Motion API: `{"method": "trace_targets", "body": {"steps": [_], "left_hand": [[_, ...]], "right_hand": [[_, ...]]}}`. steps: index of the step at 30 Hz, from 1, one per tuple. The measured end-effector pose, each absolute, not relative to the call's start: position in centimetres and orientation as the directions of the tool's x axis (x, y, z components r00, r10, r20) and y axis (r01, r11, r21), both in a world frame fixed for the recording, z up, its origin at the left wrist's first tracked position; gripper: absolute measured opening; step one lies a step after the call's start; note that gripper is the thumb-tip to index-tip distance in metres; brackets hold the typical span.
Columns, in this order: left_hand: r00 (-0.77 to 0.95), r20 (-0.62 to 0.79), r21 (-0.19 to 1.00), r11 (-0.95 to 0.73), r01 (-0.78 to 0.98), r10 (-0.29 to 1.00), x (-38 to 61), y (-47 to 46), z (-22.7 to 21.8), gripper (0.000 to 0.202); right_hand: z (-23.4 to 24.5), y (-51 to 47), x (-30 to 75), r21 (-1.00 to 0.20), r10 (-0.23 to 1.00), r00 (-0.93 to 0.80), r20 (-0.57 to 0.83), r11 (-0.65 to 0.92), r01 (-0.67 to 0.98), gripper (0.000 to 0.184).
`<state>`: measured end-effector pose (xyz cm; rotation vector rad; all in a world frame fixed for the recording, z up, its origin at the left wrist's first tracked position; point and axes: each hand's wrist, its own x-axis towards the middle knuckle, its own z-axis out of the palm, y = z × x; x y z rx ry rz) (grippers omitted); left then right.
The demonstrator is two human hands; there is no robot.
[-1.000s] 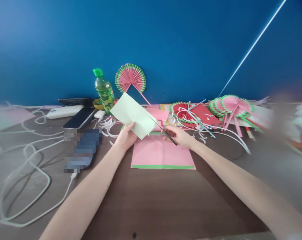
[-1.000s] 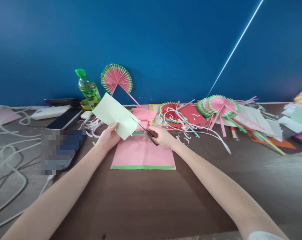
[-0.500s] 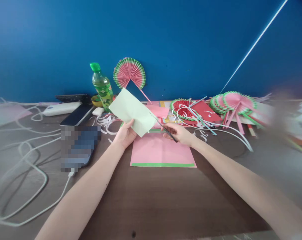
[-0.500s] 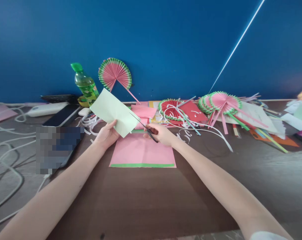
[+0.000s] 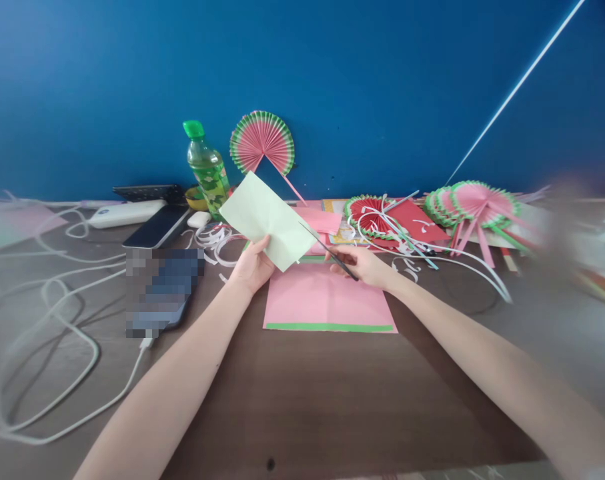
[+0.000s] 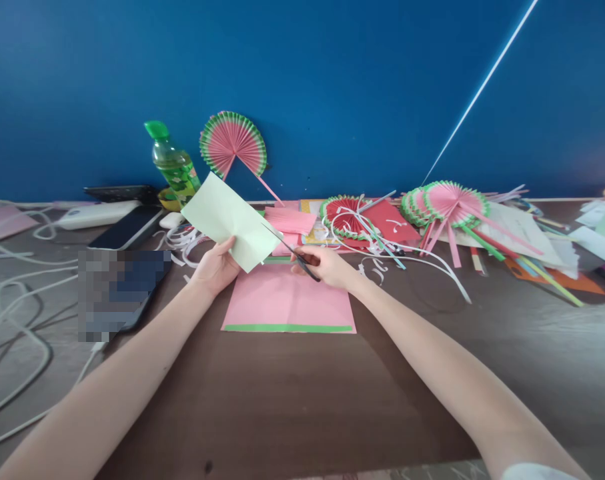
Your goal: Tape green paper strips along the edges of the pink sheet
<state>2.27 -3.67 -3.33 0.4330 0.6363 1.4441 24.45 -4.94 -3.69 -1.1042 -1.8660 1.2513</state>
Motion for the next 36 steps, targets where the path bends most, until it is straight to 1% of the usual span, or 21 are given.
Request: {"method": "trace_targets", "body": {"steps": [5, 11, 17, 24, 29, 32, 36], "left_hand": [[0.021, -0.138, 0.622, 0.103, -0.776, 0.990, 2.2, -3.6, -3.4, 0.044], [0.021, -0.130, 0.626, 0.099, -0.774, 0.991, 2.1, -3.6, -3.5, 0.044], [0.027, -0.125, 0.643, 0.102, -0.759, 0.992, 2.3, -3.6, -3.6, 0.043], [0.184, -0.117, 0.706, 0.212, -0.676, 0.976, 2.3, -3.7, -4.3, 0.033], [0.284, -0.101, 0.752, 0.260, -0.606, 0.953, 2.5, -4.1, -4.3, 0.032], [0.303, -0.090, 0.763, 0.261, -0.591, 0.949, 2.6, -4.1, -4.4, 0.035], [0.278, -0.104, 0.767, 0.255, -0.589, 0.955, 2.6, -4.1, -4.4, 0.039]], "right_hand": [[-4.1, -4.9, 24.6, -0.943, 0.903, -0.426, 0.049, 0.182, 0.279, 0.033], [-4.5, -4.6, 24.7, -0.936, 0.901, -0.429, 0.067, 0.206, 0.285, 0.034], [-4.6, -4.5, 24.8, -0.943, 0.908, -0.417, 0.037, 0.170, 0.285, 0.035], [-4.1, -4.8, 24.7, -0.955, 0.911, -0.410, 0.049, 0.163, 0.247, 0.043], [-4.1, -4.9, 24.8, -0.942, 0.893, -0.436, 0.110, 0.233, 0.240, 0.051], [-4.0, -5.0, 24.8, -0.934, 0.887, -0.445, 0.123, 0.255, 0.249, 0.051], [-4.1, -5.0, 24.8, -0.929, 0.888, -0.442, 0.126, 0.262, 0.261, 0.052]]}}
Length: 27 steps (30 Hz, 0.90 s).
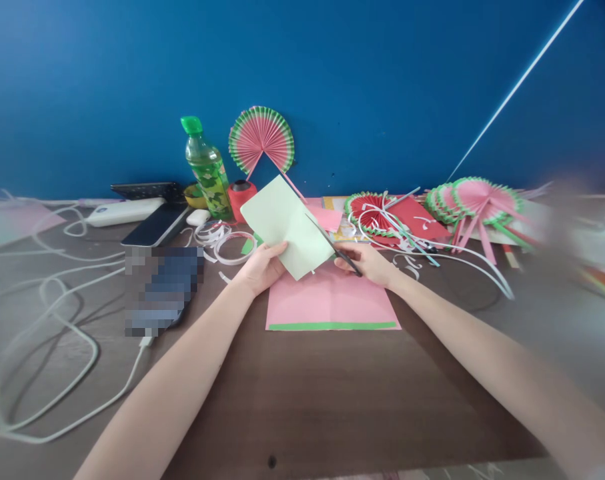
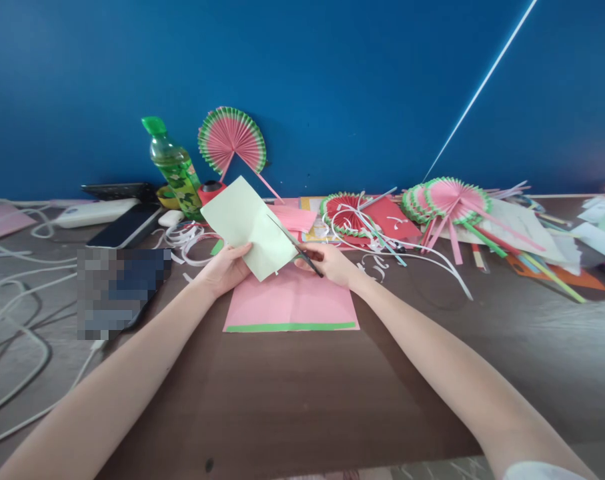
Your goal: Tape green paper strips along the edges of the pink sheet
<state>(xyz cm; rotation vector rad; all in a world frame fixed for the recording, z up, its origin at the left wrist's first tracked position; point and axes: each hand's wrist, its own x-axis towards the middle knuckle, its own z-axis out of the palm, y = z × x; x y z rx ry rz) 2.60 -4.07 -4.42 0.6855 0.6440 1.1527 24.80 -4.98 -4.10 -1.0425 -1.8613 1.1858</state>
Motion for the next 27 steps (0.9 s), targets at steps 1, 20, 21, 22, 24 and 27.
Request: {"method": "trace_targets", "body": {"steps": [1, 20, 21, 22, 24, 27], "left_hand": [[0.270, -0.112, 0.767, 0.257, -0.589, 0.956, 2.61, -4.05, -4.41, 0.039], [0.260, -0.137, 0.757, 0.270, -0.595, 0.956, 2.86, -4.13, -4.22, 0.037], [0.270, -0.139, 0.757, 0.278, -0.592, 0.953, 2.89, -4.22, -4.14, 0.037], [0.282, -0.143, 0.757, 0.288, -0.586, 0.949, 2.92, -4.31, -4.05, 0.037], [0.300, -0.159, 0.760, 0.310, -0.571, 0.941, 3.00, -4.51, -3.87, 0.037], [0.309, -0.182, 0.770, 0.331, -0.546, 0.934, 3.05, -4.71, -3.71, 0.036]], "right_hand": [[-4.14, -4.96, 24.80, -0.927, 0.888, -0.441, 0.129, 0.266, 0.266, 0.052], [-4.50, -4.63, 24.97, -0.909, 0.900, -0.417, 0.127, 0.273, 0.314, 0.047], [-4.46, -4.68, 24.94, -0.910, 0.900, -0.415, 0.130, 0.275, 0.311, 0.046], [-4.40, -4.74, 24.91, -0.911, 0.900, -0.415, 0.133, 0.277, 0.307, 0.045], [-4.28, -4.85, 24.86, -0.915, 0.900, -0.416, 0.134, 0.274, 0.297, 0.043], [-4.19, -4.88, 24.87, -0.924, 0.906, -0.405, 0.124, 0.254, 0.285, 0.042]]}}
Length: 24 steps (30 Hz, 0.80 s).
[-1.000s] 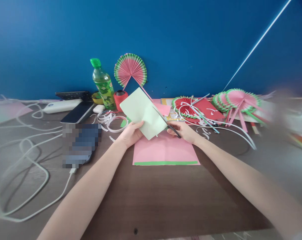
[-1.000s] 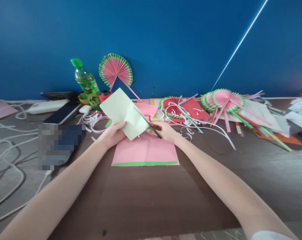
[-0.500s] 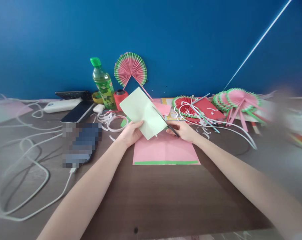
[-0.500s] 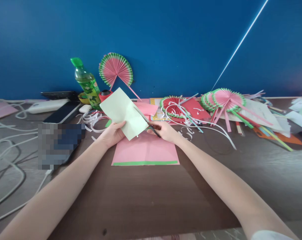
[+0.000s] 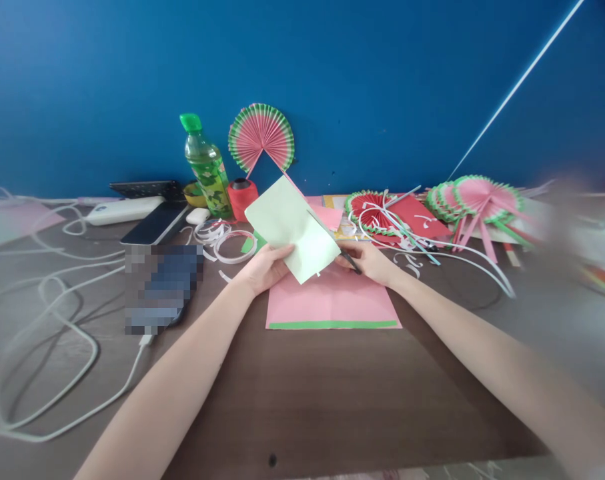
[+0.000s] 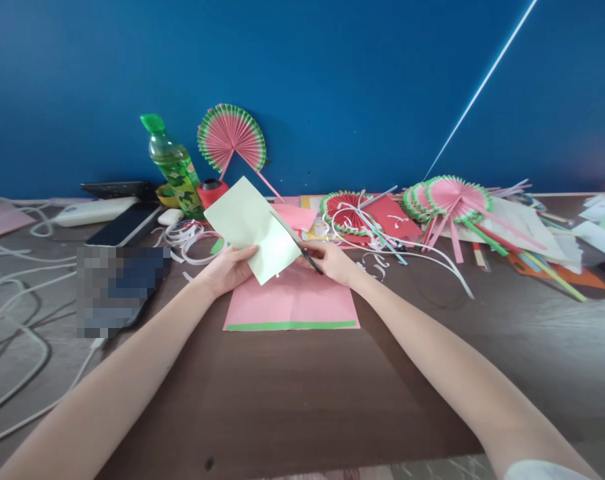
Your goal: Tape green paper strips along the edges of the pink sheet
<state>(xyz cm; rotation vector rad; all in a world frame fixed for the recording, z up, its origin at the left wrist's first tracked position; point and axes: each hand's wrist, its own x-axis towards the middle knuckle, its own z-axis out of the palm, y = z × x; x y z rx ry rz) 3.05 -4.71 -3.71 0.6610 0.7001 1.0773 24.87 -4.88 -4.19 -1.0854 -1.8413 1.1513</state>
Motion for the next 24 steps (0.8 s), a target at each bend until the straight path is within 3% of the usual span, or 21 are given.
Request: {"method": "trace_targets", "body": {"steps": [13, 24], "left_hand": [[0.350, -0.183, 0.799, 0.346, -0.492, 0.919, 3.10, -4.82, -3.79, 0.023], [0.398, -0.199, 0.813, 0.377, -0.444, 0.896, 3.17, -4.91, -3.90, 0.027]], "right_hand": [[-4.41, -4.68, 25.10, -0.936, 0.919, -0.380, 0.104, 0.220, 0.274, 0.042], [-4.58, -4.63, 25.11, -0.937, 0.911, -0.394, 0.119, 0.235, 0.259, 0.042]]}}
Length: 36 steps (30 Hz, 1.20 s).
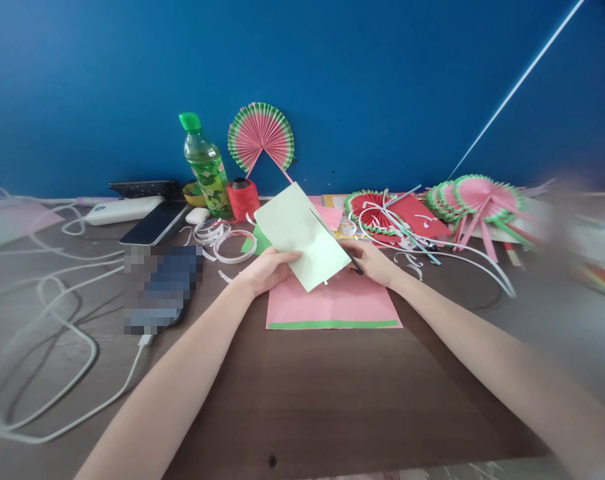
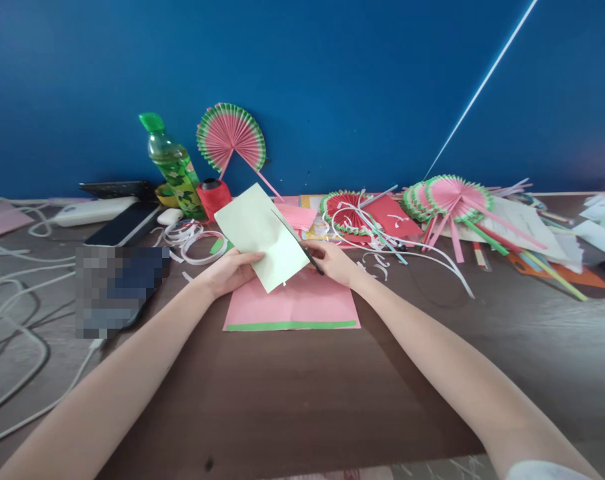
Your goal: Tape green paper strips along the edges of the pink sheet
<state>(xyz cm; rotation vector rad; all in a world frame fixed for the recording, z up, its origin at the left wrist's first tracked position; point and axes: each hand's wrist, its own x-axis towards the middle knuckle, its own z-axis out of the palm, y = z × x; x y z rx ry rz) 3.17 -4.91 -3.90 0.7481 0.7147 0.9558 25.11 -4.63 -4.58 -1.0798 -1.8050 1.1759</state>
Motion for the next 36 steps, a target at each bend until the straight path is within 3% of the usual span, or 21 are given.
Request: {"method": "trace_targets", "body": {"steps": [12, 26, 36], "left_hand": [[0.384, -0.182, 0.771, 0.374, -0.515, 0.905, 2.9, -4.4, -4.0, 0.025], [0.327, -0.140, 0.799, 0.301, -0.520, 0.935, 2.8, -4.1, -4.5, 0.017], [0.324, -0.130, 0.806, 0.290, -0.516, 0.937, 2.8, -4.1, -4.4, 0.017]], "right_hand": [[-4.6, -4.6, 25.0, -0.933, 0.907, -0.403, 0.123, 0.244, 0.266, 0.043], [-4.6, -4.6, 24.9, -0.940, 0.892, -0.424, 0.155, 0.265, 0.213, 0.029], [-4.9, -4.3, 25.1, -0.916, 0.882, -0.433, 0.183, 0.313, 0.250, 0.035]]}}
